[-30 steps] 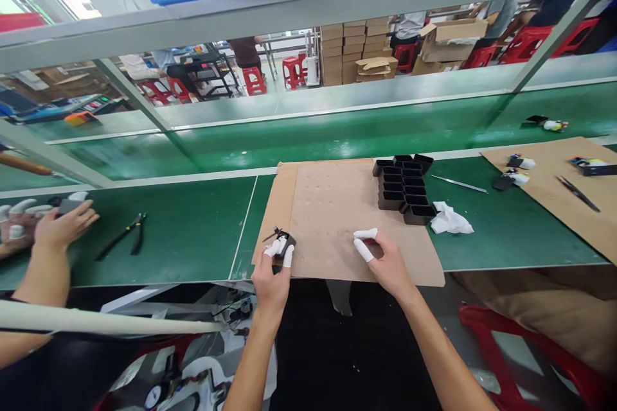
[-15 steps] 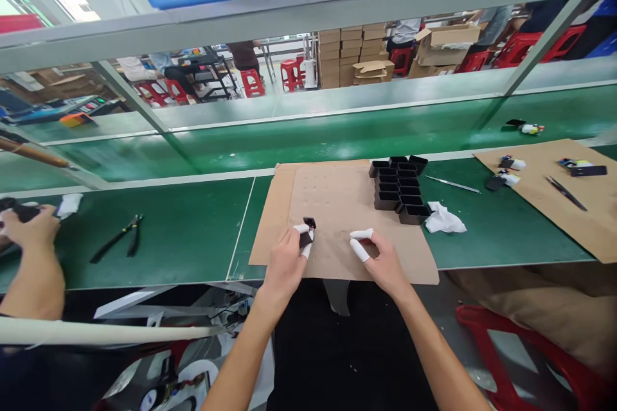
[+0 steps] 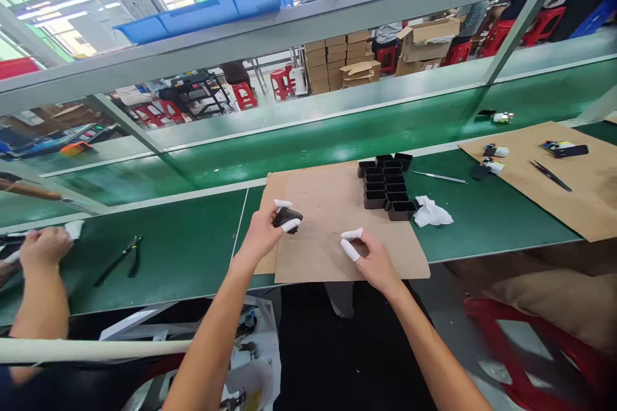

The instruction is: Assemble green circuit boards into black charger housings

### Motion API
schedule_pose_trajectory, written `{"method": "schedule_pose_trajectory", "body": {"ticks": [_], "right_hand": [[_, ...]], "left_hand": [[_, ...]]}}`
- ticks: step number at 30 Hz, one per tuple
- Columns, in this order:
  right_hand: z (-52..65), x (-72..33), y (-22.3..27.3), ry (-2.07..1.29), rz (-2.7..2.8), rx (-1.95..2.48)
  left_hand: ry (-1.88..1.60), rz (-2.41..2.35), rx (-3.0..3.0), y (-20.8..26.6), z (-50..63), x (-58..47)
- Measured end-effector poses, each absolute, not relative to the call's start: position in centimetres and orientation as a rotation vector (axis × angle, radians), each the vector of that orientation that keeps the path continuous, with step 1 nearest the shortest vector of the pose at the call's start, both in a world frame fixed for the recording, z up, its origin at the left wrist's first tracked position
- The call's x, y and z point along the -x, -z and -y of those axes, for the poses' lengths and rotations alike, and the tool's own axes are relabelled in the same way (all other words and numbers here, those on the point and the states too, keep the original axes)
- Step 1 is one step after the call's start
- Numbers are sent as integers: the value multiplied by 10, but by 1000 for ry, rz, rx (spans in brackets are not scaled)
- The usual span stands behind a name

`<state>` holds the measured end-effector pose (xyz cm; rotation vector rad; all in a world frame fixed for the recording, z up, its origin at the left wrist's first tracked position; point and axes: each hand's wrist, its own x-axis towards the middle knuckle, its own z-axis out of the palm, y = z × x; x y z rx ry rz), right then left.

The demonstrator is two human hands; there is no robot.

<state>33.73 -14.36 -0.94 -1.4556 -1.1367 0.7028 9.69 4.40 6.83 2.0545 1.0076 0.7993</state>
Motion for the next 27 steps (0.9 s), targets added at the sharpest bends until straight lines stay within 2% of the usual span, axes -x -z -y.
{"method": "schedule_pose_trajectory", "body": {"ticks": [16,22,27], "right_hand": [[138,-339,2,-691,1173,1400],[53,-357,-22,-543,1299,1304],[-27,-368,-25,-596,1403,1228]], "left_hand": [[-917,-996,-1661,-56,-66,-116],[-818,-857,-1542,-38,-95,-136],[-854,-809,-1465,-24,-119,-143]]}}
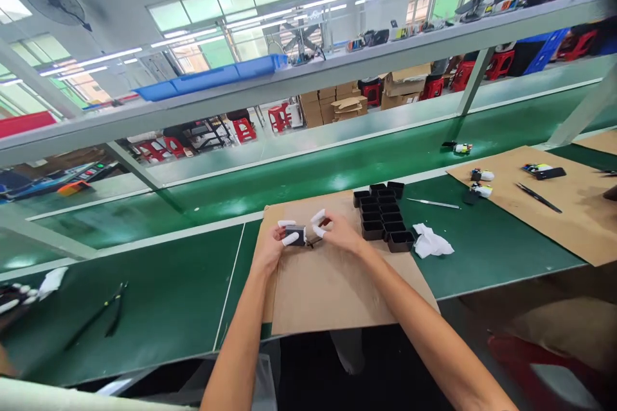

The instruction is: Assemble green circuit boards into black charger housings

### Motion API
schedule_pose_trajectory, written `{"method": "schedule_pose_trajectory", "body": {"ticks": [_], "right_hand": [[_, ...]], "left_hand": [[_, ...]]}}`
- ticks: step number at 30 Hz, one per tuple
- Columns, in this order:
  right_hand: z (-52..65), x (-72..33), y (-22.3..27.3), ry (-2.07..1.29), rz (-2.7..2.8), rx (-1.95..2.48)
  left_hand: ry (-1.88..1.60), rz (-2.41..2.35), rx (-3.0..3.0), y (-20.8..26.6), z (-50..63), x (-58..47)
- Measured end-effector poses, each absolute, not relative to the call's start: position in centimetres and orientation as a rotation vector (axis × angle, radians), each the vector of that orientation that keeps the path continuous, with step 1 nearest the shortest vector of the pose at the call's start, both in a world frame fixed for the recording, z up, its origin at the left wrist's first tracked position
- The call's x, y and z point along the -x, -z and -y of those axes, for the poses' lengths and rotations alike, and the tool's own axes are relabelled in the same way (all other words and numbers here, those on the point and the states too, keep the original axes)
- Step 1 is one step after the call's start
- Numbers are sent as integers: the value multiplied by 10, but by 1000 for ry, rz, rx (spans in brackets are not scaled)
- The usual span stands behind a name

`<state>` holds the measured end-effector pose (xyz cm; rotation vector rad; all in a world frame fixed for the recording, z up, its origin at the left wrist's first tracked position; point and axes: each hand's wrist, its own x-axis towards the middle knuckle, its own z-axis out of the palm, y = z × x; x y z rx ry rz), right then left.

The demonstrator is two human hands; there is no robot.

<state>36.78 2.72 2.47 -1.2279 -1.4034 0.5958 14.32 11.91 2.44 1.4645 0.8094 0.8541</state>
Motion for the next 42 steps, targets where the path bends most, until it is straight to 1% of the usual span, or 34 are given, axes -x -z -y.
{"method": "schedule_pose_trajectory", "body": {"ticks": [3,8,17,29,42], "right_hand": [[-44,-367,-16,-623,1406,1189],[-40,-363,-9,-690,1406,1151],[-39,-361,-13,-756,1388,1108],[-41,-368,-19,-892,1334,1044],[-42,-367,-13,-885,1269,974]], "left_hand": [[-859,-790,-1443,-16,-124,-141],[-832,-766,-1408,-9,-124,-142],[-808,-773,-1380,-20,-117,-148],[-783,-859,-1509,-25,-122,-150],[-733,-877,-1557,-21,-129,-148]]}}
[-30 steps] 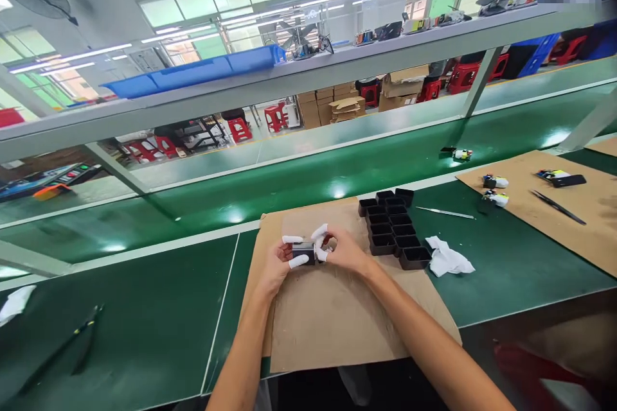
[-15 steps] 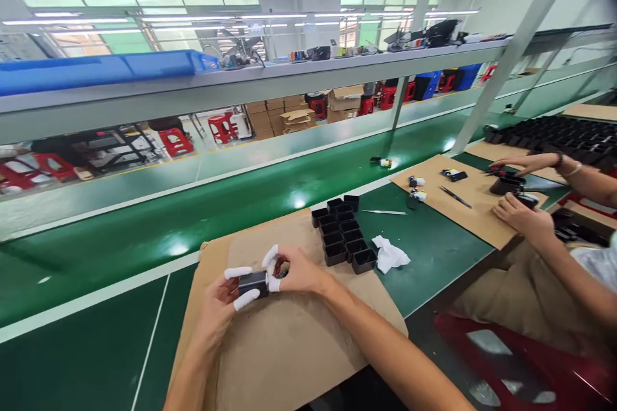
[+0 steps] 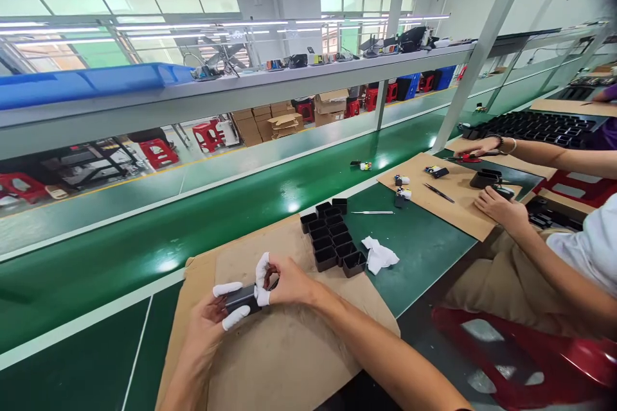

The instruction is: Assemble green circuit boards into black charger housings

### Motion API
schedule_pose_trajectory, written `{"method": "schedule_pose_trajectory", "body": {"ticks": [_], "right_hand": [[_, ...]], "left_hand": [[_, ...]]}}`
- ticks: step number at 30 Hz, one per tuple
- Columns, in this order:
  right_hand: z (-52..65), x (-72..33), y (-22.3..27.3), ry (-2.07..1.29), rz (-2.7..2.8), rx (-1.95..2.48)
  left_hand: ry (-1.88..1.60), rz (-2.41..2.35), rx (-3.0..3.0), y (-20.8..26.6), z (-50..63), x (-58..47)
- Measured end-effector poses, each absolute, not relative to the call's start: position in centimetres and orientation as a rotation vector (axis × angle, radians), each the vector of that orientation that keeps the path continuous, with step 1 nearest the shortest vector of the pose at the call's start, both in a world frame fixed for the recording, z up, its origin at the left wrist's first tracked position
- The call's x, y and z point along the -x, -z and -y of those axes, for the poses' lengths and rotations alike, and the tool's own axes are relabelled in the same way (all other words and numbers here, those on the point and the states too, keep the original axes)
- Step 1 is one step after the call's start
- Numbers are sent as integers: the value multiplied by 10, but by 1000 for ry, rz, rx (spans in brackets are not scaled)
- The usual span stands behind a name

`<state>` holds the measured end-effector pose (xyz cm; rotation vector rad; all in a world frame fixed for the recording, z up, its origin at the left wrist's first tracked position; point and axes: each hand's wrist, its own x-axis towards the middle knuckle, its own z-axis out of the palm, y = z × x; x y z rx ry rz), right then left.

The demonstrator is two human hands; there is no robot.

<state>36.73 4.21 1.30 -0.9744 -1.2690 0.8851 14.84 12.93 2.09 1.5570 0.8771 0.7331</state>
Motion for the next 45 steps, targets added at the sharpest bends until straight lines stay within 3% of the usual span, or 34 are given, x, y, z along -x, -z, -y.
{"method": "schedule_pose_trajectory", "body": {"ticks": [45], "right_hand": [[-51,-381,-6,-933,1203,986]], "left_hand": [[-863,-905,-1463,-20,-137,-137]]}}
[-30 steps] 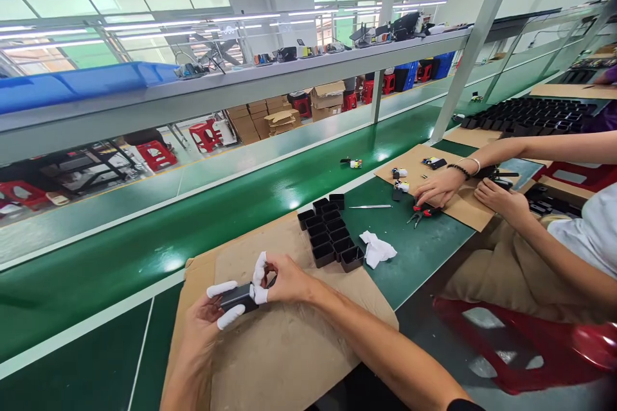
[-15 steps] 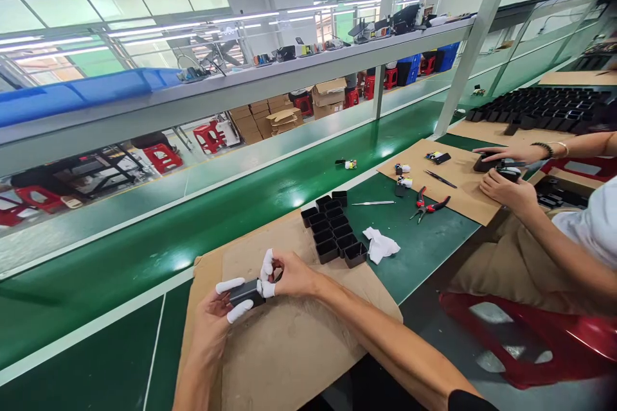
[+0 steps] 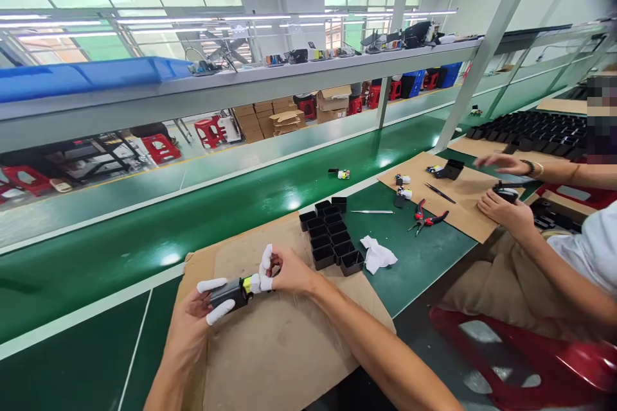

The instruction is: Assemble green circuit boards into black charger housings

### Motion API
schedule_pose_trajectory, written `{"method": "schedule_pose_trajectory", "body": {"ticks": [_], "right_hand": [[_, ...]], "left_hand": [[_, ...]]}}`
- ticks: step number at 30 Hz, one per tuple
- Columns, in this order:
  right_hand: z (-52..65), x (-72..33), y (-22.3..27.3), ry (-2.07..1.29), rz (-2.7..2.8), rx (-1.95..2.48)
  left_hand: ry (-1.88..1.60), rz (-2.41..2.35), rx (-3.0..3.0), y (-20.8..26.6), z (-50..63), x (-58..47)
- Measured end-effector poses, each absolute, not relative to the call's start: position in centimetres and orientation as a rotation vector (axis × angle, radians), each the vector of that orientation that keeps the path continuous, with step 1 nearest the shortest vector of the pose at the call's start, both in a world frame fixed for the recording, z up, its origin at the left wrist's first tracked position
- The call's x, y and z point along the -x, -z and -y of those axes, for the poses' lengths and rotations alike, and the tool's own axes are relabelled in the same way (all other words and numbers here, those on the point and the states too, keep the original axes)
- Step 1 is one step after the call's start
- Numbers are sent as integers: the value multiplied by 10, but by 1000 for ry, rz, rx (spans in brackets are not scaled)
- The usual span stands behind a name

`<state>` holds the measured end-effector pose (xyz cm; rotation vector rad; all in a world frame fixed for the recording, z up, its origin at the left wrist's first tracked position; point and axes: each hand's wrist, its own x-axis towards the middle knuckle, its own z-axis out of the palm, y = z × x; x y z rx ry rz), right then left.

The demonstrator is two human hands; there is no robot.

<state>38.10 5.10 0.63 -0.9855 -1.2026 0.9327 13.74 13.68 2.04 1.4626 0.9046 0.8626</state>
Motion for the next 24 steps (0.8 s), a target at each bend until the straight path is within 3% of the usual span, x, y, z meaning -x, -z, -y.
{"method": "schedule_pose_trajectory", "body": {"ticks": [15,24], "right_hand": [[-52,-390,3,-327,1419,1380],[-34,-379,-17,-166,1439,1465]], "left_hand": [[-1259,-1077,-1544,-3,-147,-141],[-1150,-1027,-1834,7,-128,-147]]}}
